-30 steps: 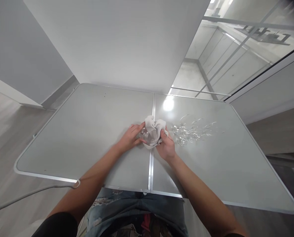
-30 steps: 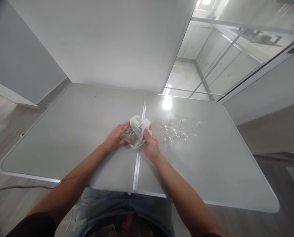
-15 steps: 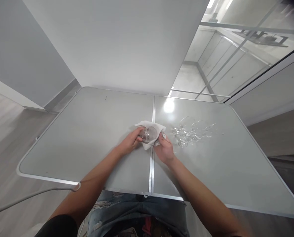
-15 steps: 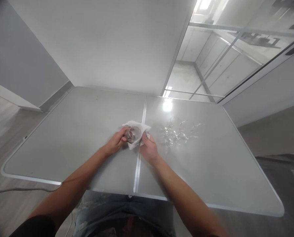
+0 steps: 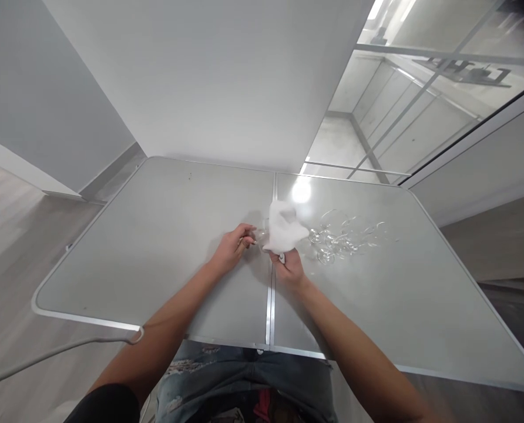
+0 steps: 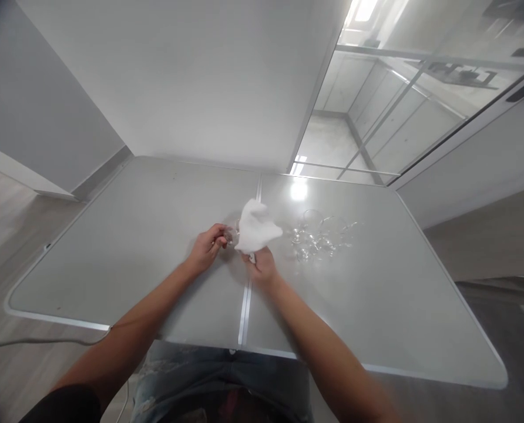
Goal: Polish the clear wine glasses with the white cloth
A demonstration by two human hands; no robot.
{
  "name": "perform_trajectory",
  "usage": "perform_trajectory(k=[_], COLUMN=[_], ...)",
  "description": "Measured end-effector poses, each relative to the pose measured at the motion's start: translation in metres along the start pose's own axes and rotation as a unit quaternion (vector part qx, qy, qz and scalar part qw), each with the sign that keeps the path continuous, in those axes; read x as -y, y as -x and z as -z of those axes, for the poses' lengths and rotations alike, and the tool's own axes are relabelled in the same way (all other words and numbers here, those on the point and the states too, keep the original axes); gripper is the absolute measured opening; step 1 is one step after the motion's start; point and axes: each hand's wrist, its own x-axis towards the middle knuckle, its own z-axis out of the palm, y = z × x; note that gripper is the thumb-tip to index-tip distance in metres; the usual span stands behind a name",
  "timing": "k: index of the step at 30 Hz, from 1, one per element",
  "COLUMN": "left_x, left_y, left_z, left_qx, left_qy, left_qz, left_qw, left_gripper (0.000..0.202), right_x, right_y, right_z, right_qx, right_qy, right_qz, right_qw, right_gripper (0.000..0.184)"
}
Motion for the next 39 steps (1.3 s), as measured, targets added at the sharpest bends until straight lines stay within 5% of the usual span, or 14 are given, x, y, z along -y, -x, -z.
perform_trajectory(k=[5, 8, 10, 12, 15, 17, 19, 23, 28, 34, 39], left_x=[0.001, 0.003, 0.003, 0.003, 0.001, -0.001, -0.005, -0.011, -0.012, -0.013, -0.011], left_y=[0.002, 0.004, 0.004, 0.005, 0.004, 0.004, 0.003, 0.000, -0.002, -0.002, 0.002], left_z=[0.004, 0.003, 0.002, 0.001, 0.000, 0.001, 0.001, -0.001, -0.003, -0.002, -0.004], left_qx=[0.003, 0.029, 0.023, 0.006, -0.017, -0.038, -0.058, -0.081, -0.096, -0.085, -0.016], left_qy=[-0.215, -0.248, -0.237, -0.212, -0.136, -0.059, 0.009, 0.082, 0.138, 0.107, -0.031], left_qz=[-0.141, -0.227, -0.253, -0.248, -0.183, -0.105, -0.024, 0.053, 0.071, 0.076, 0.022], left_qw=[0.966, 0.941, 0.938, 0.945, 0.974, 0.992, 0.998, 0.992, 0.983, 0.988, 0.999], left_gripper=[0.035, 0.033, 0.034, 0.037, 0.040, 0.042, 0.044, 0.048, 0.048, 0.042, 0.028], right_x=[0.003, 0.013, 0.018, 0.022, 0.025, 0.028, 0.030, 0.030, 0.012, -0.009, -0.002], right_y=[-0.008, -0.013, -0.014, -0.014, -0.015, -0.017, -0.017, -0.009, 0.006, 0.003, 0.002], right_z=[0.015, 0.017, 0.014, 0.009, 0.003, 0.000, -0.003, -0.012, -0.014, 0.005, 0.006], right_qx=[0.061, 0.067, 0.035, -0.001, -0.049, -0.062, -0.051, -0.007, 0.019, 0.082, -0.006], right_qy=[0.192, 0.151, 0.055, -0.089, -0.304, -0.381, -0.404, -0.312, -0.015, 0.148, 0.188], right_qz=[0.122, 0.087, 0.000, -0.122, -0.272, -0.314, -0.318, -0.247, -0.089, 0.089, 0.112], right_qw=[0.972, 0.982, 0.998, 0.989, 0.912, 0.867, 0.856, 0.918, 0.996, 0.982, 0.976], right_gripper=[0.017, 0.019, 0.020, 0.025, 0.037, 0.044, 0.048, 0.044, 0.028, 0.017, 0.030])
